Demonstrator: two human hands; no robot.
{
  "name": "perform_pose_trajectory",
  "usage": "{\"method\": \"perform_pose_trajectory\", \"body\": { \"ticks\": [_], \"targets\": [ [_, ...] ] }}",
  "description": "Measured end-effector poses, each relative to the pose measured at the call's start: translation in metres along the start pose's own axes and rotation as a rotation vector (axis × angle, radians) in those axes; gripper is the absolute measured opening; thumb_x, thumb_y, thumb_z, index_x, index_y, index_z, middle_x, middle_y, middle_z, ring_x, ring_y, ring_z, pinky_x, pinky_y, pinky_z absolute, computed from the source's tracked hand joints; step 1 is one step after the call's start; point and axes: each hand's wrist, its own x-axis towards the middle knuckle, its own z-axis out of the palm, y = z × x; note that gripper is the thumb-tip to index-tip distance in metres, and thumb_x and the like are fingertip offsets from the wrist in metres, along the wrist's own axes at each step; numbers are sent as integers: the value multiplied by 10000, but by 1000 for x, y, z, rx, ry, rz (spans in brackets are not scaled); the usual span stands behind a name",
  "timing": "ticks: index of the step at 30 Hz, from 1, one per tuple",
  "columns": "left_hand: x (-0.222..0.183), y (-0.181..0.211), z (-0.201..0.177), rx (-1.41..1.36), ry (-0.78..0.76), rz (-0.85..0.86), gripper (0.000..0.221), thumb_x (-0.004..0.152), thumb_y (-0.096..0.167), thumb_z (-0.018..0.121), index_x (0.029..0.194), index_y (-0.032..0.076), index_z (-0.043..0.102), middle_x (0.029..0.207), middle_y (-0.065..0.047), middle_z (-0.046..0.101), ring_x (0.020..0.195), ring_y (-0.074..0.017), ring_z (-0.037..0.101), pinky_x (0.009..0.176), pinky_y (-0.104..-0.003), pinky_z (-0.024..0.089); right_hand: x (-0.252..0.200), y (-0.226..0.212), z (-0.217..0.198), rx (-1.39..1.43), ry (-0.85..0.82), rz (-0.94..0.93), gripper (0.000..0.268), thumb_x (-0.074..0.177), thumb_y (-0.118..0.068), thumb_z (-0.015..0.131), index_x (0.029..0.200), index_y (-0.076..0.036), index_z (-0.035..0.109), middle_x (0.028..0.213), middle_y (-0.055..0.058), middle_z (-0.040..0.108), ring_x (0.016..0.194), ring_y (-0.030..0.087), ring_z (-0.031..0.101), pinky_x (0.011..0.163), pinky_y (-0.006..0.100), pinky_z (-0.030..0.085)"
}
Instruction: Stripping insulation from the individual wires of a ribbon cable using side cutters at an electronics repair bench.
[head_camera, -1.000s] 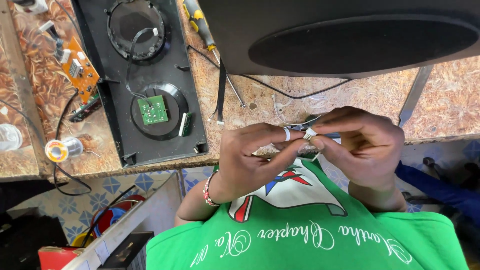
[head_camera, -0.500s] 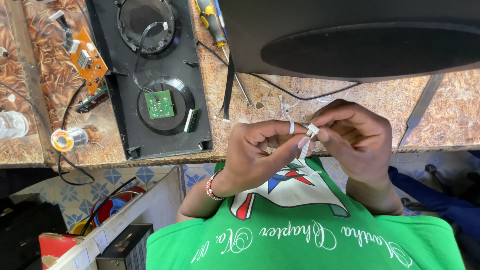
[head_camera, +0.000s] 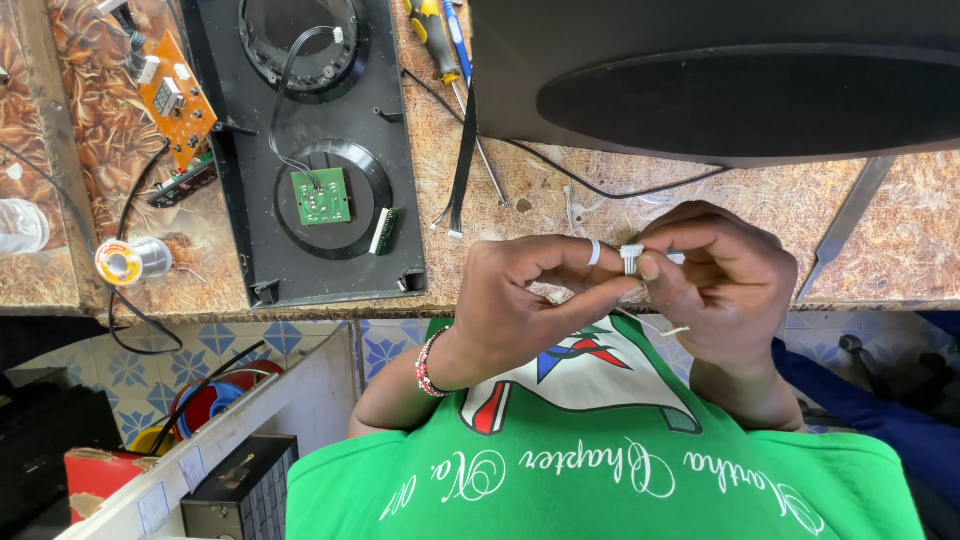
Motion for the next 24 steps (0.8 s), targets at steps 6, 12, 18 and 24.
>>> {"method": "perform_pose_trajectory", "body": {
  "ticks": [6,12,18,24],
  "targets": [
    [0,-2,-1,-15,44,107,139,867,132,776,911,15,717,807,-71,762,671,-121,736,660,-240,639,7,-9,3,-175,-47,-125,139,957,-45,682,898,78,654,810,189,651,692,238,602,641,319,451],
    [-1,-20,-1,-306,14,-2,116,870,98,782,974,50,761,754,-87,740,760,-206,778,711,-340,648,6,26,-3,98,-118,-231,164,942,-17,667,868,127,644,756,219,611,655,230,601,599,390,564],
    [-8,-29,1,-436,-8,-22,100,908,130,736,977,59,718,737,-20,675,708,-87,682,693,-303,610,3,25,5,341,-326,-60,278,1016,-162,568,836,50,590,733,115,565,679,113,553,573,303,577],
    [-11,-16,-13,-408,-169,-65,167,1008,257,601,896,135,603,743,58,574,681,-11,535,602,-173,460,-18,42,4,507,-254,272,302,1003,-292,689,1020,0,615,959,130,665,741,153,616,638,250,517]
  ]
}}
